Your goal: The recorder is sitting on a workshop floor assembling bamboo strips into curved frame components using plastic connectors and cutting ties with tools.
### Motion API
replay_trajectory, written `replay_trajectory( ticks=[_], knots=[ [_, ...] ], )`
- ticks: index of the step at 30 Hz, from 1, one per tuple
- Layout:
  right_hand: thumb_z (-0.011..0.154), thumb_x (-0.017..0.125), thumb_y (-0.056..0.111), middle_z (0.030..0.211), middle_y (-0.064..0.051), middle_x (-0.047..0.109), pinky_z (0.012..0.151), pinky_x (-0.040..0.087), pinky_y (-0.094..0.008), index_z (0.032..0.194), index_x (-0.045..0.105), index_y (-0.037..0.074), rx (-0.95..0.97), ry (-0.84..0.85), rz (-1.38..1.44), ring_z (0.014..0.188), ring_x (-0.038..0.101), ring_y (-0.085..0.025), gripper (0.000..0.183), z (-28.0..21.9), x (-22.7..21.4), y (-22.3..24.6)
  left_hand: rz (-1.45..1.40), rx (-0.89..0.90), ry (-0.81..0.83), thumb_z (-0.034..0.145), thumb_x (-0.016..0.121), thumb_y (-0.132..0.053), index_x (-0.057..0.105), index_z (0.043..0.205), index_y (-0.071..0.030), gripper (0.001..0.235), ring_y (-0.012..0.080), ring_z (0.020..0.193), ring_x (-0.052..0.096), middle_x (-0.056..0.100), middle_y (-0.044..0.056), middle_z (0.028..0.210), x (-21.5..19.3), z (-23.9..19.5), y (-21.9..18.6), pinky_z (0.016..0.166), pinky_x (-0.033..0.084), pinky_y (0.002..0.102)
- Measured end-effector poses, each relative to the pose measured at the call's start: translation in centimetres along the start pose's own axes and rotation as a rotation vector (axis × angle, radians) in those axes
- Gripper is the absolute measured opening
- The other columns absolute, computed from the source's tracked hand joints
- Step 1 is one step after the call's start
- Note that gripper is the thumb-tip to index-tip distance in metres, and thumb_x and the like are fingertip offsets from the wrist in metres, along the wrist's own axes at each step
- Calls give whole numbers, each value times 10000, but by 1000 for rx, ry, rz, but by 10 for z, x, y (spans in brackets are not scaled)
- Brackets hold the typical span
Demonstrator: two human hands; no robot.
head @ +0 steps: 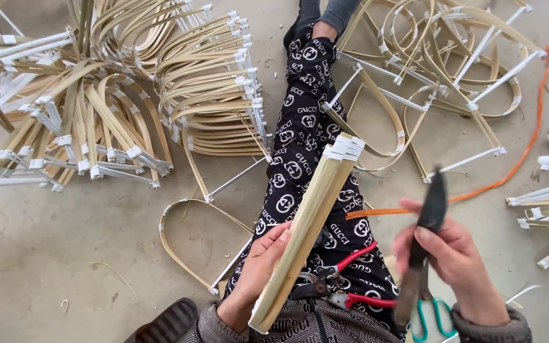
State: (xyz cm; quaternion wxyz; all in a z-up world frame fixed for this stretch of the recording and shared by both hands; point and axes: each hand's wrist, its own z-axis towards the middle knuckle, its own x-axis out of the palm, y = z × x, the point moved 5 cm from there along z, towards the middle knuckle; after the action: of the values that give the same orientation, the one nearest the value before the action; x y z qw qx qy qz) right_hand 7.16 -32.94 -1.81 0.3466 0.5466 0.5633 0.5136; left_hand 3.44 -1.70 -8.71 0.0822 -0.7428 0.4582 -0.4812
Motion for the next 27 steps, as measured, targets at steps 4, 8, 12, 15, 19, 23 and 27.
replay_trajectory(
  ticks=[4,8,12,15,19,23,27],
  knots=[
    [1015,569,237,936,-145,685,540,510,-289,1492,422,-88,38,97,349,654,601,-171,595,-5,51,21,7,52,145,1079,499,-219,570,1410,2,404,124,767,706,729,81,979,8,-5,5,709,586,263],
    [1093,504,362,952,-115,652,596,490,-238,1523,428,-80,91,376,853,708,553,-112,621,1,84,18,68,-8,84,1067,508,-220,591,1409,-1,414,95,800,707,742,68,998,15,-20,-7,731,587,247],
    [1134,528,276,898,-80,653,729,520,-266,1377,510,-169,210,463,359,781,592,-125,507,-7,71,-35,107,-76,11,1042,524,-221,594,1391,17,428,102,810,720,762,72,1015,11,-26,-8,727,588,249],
    [1035,577,162,959,-104,713,748,586,-294,1273,518,-109,267,385,2,833,703,-160,366,2,84,-18,4,-35,175,1074,523,-209,577,1400,25,405,109,786,730,755,101,1011,32,-33,-24,702,579,242],
    [1048,475,204,798,-145,780,430,551,-280,1564,269,251,417,320,-15,505,714,-187,557,17,97,-9,-120,-4,357,1101,504,-168,550,1408,32,369,115,746,736,752,135,1026,37,-34,-21,700,590,240],
    [1021,429,225,735,-140,735,368,505,-259,1398,410,23,477,393,120,414,654,-170,427,19,104,-29,82,-207,-32,1039,480,-163,568,1407,47,433,112,702,714,742,125,983,31,-39,-26,671,587,230],
    [1107,477,169,879,-156,734,537,550,-274,1393,432,-89,250,397,9,631,690,-177,387,22,105,-45,106,-152,50,1057,483,-187,559,1416,34,428,98,486,572,734,149,902,15,-42,-20,491,491,218]
  ],
)
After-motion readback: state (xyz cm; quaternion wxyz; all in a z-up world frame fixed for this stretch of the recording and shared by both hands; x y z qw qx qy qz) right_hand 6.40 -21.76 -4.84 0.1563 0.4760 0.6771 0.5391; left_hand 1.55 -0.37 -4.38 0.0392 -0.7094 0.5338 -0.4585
